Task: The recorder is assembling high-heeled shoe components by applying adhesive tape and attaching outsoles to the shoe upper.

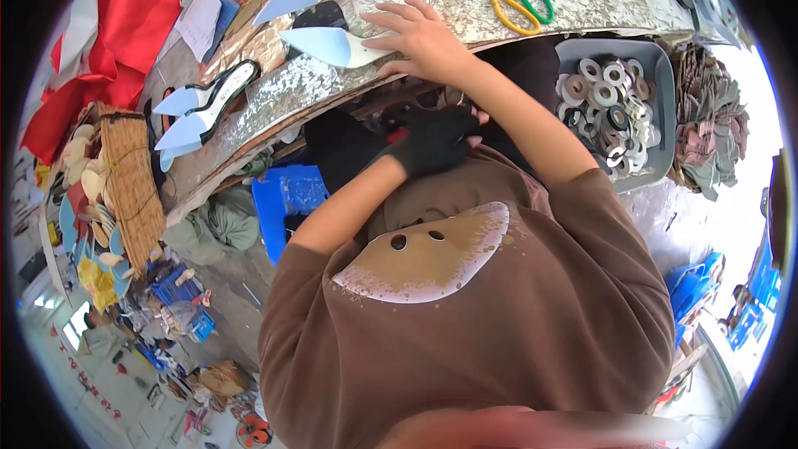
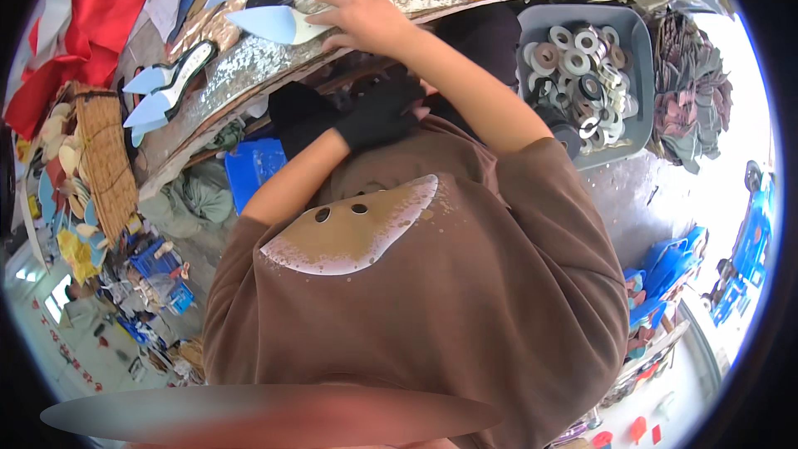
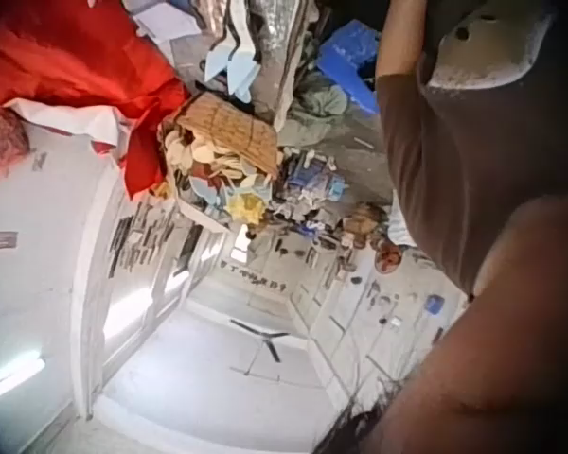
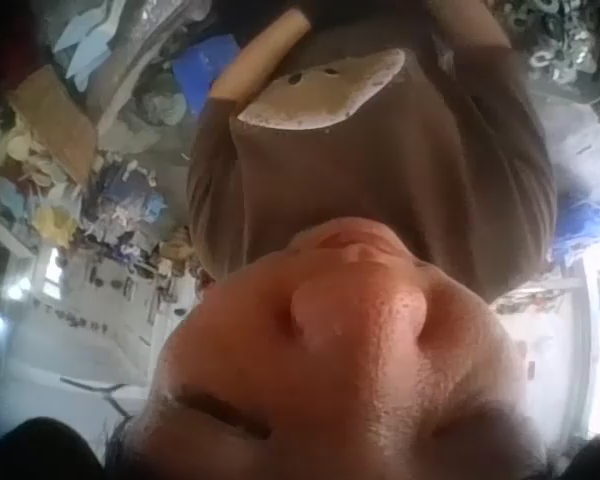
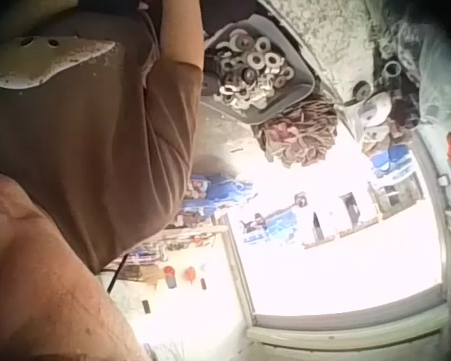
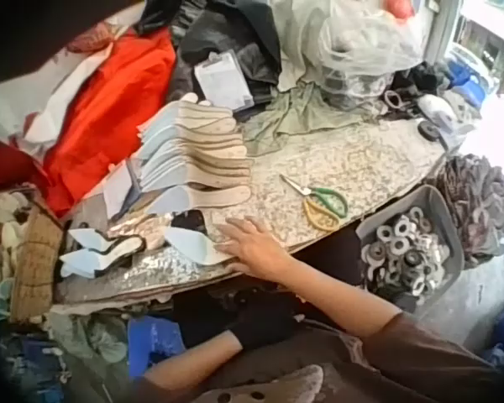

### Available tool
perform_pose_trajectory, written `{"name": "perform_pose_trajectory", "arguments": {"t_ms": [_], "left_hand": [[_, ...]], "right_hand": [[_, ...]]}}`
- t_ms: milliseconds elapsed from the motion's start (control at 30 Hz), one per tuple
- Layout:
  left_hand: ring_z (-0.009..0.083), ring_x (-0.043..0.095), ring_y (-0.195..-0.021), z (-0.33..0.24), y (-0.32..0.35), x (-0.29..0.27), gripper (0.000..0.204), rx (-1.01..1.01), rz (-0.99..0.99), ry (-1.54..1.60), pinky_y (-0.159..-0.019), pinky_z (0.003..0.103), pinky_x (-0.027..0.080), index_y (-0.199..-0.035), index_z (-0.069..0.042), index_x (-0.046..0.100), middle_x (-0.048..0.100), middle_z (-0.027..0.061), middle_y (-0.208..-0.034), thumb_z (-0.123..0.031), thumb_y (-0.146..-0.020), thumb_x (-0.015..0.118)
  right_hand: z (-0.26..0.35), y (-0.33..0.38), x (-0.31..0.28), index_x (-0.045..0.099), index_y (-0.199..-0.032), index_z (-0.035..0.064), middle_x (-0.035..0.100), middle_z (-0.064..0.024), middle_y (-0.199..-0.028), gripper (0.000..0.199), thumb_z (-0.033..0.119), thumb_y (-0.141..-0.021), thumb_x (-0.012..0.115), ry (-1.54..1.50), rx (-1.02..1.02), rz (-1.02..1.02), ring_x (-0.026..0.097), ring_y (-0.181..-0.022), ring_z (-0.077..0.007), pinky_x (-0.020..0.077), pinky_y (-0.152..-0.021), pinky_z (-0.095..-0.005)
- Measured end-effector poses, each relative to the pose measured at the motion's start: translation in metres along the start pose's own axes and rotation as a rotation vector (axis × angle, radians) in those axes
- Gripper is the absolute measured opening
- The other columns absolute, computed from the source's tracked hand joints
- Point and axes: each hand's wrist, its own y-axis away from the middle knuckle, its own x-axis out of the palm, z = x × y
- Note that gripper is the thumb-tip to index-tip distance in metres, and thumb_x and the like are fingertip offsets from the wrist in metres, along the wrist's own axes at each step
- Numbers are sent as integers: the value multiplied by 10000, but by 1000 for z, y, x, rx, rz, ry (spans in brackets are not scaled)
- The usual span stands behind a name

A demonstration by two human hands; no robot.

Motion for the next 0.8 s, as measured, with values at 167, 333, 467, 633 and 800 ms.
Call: {"name": "perform_pose_trajectory", "arguments": {"t_ms": [167,333,467,633,800], "left_hand": [[354,547,-1168,52,-40,69,489,-78,-46,-176,-1045,445,378,-1322,-58,515,545,189,-1314,-257,-887,614],[339,588,-1102,51,-39,34,480,0,32,-161,-908,435,469,-1260,-63,554,601,192,-1224,-270,-838,654],[339,666,-952,34,25,-44,417,-288,115,48,-818,402,527,-1210,-68,603,680,173,-1056,-202,-821,666],[348,674,-898,10,50,-95,251,-301,83,-132,-766,401,528,-1022,-24,677,696,161,-935,-190,-835,682],[213,648,-689,2,88,-144,187,-528,23,112,-621,304,481,-947,-9,649,658,91,-765,-166,-855,692]], "right_hand": [[32,23,-33,697,-1055,119,583,-86,-1269,350,324,-777,758,-88,210,-178,514,-1200,-282,393,-1006,-431],[20,98,-60,679,-931,59,661,-89,-992,170,140,-795,740,-324,407,-96,628,-933,-283,503,-802,-378],[21,118,-60,678,-910,65,636,-95,-871,144,193,-845,682,-342,557,25,622,-831,-284,501,-727,-382],[64,86,-2,648,-1061,48,663,-146,-993,397,413,-909,614,-575,371,127,628,-929,-351,506,-809,-428],[64,53,-15,570,-668,66,592,-104,-669,392,392,-866,659,-513,370,209,600,-686,-331,433,-573,-443]]}}
